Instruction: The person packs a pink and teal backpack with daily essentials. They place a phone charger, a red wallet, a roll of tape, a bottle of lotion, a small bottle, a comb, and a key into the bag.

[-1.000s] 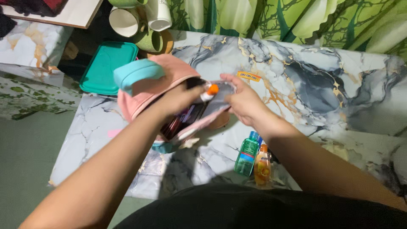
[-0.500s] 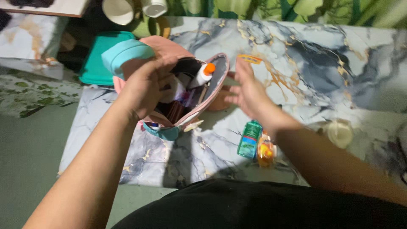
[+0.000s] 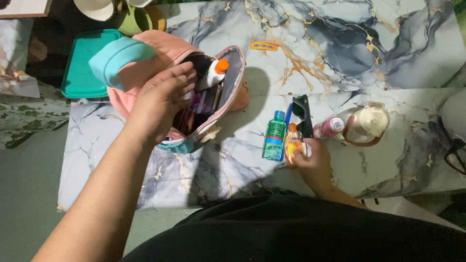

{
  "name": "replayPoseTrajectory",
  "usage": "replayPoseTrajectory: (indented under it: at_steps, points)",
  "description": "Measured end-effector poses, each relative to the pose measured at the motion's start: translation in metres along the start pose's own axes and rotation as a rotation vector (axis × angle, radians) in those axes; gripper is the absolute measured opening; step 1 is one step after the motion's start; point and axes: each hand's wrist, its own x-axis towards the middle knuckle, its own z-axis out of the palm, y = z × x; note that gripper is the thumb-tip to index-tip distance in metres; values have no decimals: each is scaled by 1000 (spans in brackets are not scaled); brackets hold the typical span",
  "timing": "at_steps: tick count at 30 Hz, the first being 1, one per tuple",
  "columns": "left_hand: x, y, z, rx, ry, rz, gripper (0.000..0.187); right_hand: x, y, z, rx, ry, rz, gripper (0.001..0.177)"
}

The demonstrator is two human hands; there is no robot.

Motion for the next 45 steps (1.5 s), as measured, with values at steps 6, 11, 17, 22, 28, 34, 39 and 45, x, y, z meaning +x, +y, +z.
replayPoseTrajectory:
  at_steps: [6,11,17,22,28,34,39,45]
  points:
    - [-11,1,9,140,7,97,45,9,28,26,9,-46,66,75]
    - [-17,3,4,229,85,135,41,31,16,22,185,-326,337,62]
    - [-31,0,-10,244,-6,33,42,67,-48,-14,1006,-424,693,40]
    - [-40,2,-17,240,62,-57,41,112,-123,-43,1387,-417,590,48]
    - [-31,-1,-28,290,191,48,36,144,-212,-44,1367,-491,95,38]
    - [-13,-16,-32,190,302,11,33,161,-273,-3,472,-419,-111,31]
    - [11,-17,-39,252,343,147,32,180,-275,54,486,-593,108,32]
    - [31,-14,-32,119,394,89,26,207,-256,122,614,-565,269,34]
